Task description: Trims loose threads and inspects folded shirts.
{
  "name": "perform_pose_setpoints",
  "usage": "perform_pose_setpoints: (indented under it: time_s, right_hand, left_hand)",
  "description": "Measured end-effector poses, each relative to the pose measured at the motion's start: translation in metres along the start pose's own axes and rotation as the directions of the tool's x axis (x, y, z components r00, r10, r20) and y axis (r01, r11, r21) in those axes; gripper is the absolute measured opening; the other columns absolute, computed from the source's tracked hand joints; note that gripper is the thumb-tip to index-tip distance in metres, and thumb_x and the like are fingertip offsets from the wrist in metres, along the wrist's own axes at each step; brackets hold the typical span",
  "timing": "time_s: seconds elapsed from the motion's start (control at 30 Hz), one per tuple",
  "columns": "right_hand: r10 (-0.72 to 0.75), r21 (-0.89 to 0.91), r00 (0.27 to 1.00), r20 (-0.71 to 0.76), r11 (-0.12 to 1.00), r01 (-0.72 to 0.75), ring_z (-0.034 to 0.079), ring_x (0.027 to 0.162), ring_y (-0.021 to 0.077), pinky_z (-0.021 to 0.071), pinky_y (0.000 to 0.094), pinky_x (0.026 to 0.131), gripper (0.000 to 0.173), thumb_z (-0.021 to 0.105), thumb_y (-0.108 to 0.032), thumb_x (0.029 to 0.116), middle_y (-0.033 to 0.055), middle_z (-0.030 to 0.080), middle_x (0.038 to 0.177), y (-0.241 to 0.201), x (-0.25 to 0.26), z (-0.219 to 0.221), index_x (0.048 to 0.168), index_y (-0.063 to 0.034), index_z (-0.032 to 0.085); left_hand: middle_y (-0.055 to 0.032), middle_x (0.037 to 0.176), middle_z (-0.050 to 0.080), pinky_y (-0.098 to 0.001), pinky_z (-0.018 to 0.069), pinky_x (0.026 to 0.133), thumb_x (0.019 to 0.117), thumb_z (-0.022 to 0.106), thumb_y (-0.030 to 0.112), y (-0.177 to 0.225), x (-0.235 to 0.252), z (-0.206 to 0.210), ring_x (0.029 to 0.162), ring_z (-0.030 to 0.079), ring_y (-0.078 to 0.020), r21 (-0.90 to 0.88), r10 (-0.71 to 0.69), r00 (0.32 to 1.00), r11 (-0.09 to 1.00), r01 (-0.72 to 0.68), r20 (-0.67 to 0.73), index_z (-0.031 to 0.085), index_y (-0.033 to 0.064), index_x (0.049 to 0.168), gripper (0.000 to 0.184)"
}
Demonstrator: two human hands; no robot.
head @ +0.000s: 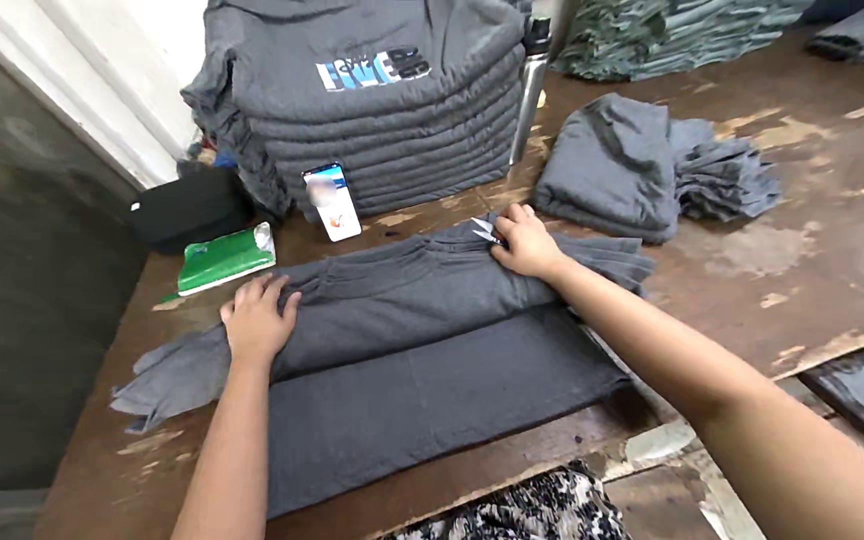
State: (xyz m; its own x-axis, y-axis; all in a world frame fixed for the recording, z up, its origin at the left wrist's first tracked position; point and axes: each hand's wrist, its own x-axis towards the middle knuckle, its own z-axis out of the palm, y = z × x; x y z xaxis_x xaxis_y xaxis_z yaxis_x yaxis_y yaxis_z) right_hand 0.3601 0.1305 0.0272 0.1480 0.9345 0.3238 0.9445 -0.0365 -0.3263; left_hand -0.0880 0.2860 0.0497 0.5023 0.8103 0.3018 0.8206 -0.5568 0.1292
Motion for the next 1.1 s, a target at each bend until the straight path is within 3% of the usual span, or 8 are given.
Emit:
perform_pose_setpoints:
  time_s: [0.17, 0.37, 0.5, 0.63, 0.77, 0.87, 1.0, 1.1]
  right_hand:
    - [-0.004, 0.053, 0.996, 0.087, 0.999, 0.000, 0.061, 0.113, 0.0452, 0.0452, 0.0628, 0.096, 0.044, 0.049, -0.039, 0.1048, 0.0238, 0.067, 0.104, 0.010, 0.014, 0.007, 0.099, 0.0027, 0.064]
    - [-0.052, 0.157, 0.997, 0.059, 0.987, 0.042, 0.063, 0.081, 0.0407, 0.0491, 0.0614, 0.074, 0.050, 0.053, -0.044, 0.1032, 0.0216, 0.061, 0.082, 0.007, 0.005, -0.002, 0.091, 0.0036, 0.062]
    - [-0.098, 0.273, 0.994, 0.057, 0.959, 0.079, 0.055, 0.063, 0.0291, 0.0458, 0.0520, 0.061, 0.045, 0.056, -0.038, 0.1041, 0.0141, 0.054, 0.068, -0.017, -0.016, -0.041, 0.088, 0.0038, 0.060]
    - [-0.161, 0.268, 0.987, -0.028, 0.950, 0.162, 0.051, 0.053, 0.0165, 0.0444, 0.0388, 0.048, 0.044, 0.051, -0.045, 0.1028, 0.0057, 0.053, 0.065, -0.036, -0.103, -0.063, 0.087, -0.0046, 0.062]
    - [-0.182, 0.395, 0.983, -0.034, 0.901, 0.181, 0.063, 0.094, 0.0178, 0.0506, 0.0386, 0.089, 0.046, 0.049, -0.040, 0.1037, 0.0129, 0.069, 0.096, -0.021, -0.205, -0.044, 0.095, 0.0004, 0.069]
    - [0.033, 0.551, 0.994, -0.106, 0.834, 0.031, 0.065, 0.112, 0.0108, 0.0530, 0.0328, 0.100, 0.047, 0.045, -0.041, 0.1087, 0.0067, 0.071, 0.117, -0.001, -0.247, -0.046, 0.107, 0.0007, 0.067]
    - [0.600, 0.637, 0.788, 0.135, 0.557, -0.533, 0.069, 0.066, 0.0045, 0.0608, 0.0242, 0.065, 0.036, 0.033, -0.027, 0.1102, -0.0039, 0.071, 0.078, 0.000, -0.249, -0.063, 0.107, -0.0005, 0.058]
    - [0.668, 0.797, 0.683, 0.296, 0.221, -0.562, 0.062, 0.060, 0.0007, 0.0552, 0.0198, 0.060, 0.042, 0.020, -0.035, 0.1124, -0.0107, 0.063, 0.068, -0.018, -0.231, -0.052, 0.091, -0.0186, 0.053]
  left_hand:
    - [-0.0113, 0.153, 0.052, -0.0720, 0.0311, 0.108, 0.1081, 0.022, 0.058, 0.000, 0.015, -0.005, 0.144, 0.043, -0.0389, -0.010, -0.133, 0.964, 0.990, 0.139, 0.231, 0.049, 0.0224, 0.153, 0.064]
    - [-0.0224, 0.136, 0.064, -0.0722, 0.0353, 0.105, 0.1060, 0.034, 0.060, 0.014, 0.009, -0.018, 0.132, 0.055, -0.0452, -0.020, -0.182, 0.956, 0.981, 0.192, 0.231, 0.067, 0.0107, 0.134, 0.065]
    - [-0.0318, 0.110, 0.070, -0.0756, 0.0415, 0.094, 0.1093, 0.032, 0.050, 0.017, -0.021, -0.046, 0.110, 0.064, -0.0537, -0.126, -0.041, 0.995, 0.991, 0.052, 0.089, 0.071, 0.0004, 0.117, 0.064]
    - [-0.0216, 0.123, 0.070, -0.0702, 0.0400, 0.100, 0.1055, 0.018, 0.058, 0.018, -0.116, -0.055, 0.118, 0.063, -0.0451, -0.113, 0.049, 0.997, 0.992, -0.055, -0.059, 0.069, 0.0084, 0.130, 0.075]
    - [-0.0229, 0.130, 0.065, -0.0679, 0.0391, 0.097, 0.1048, 0.026, 0.061, 0.012, -0.229, -0.019, 0.124, 0.057, -0.0464, -0.160, 0.033, 0.982, 0.985, -0.063, -0.186, 0.066, 0.0101, 0.134, 0.071]
    - [-0.0227, 0.134, 0.063, -0.0514, 0.0329, 0.114, 0.1063, 0.024, 0.062, 0.023, -0.267, -0.021, 0.133, 0.052, -0.0369, -0.303, -0.028, 0.970, 0.952, -0.048, -0.240, 0.068, 0.0045, 0.124, 0.075]
    - [-0.0229, 0.115, 0.070, -0.0400, 0.0407, 0.111, 0.1100, 0.028, 0.052, 0.035, -0.273, -0.016, 0.125, 0.060, -0.0311, -0.326, -0.091, 0.906, 0.944, -0.054, -0.414, 0.070, -0.0011, 0.106, 0.068]
    - [-0.0168, 0.103, 0.073, -0.0358, 0.0445, 0.104, 0.1108, 0.030, 0.047, 0.039, -0.271, -0.008, 0.112, 0.065, -0.0258, -0.268, -0.089, 0.851, 0.961, -0.063, -0.517, 0.070, 0.0013, 0.099, 0.062]
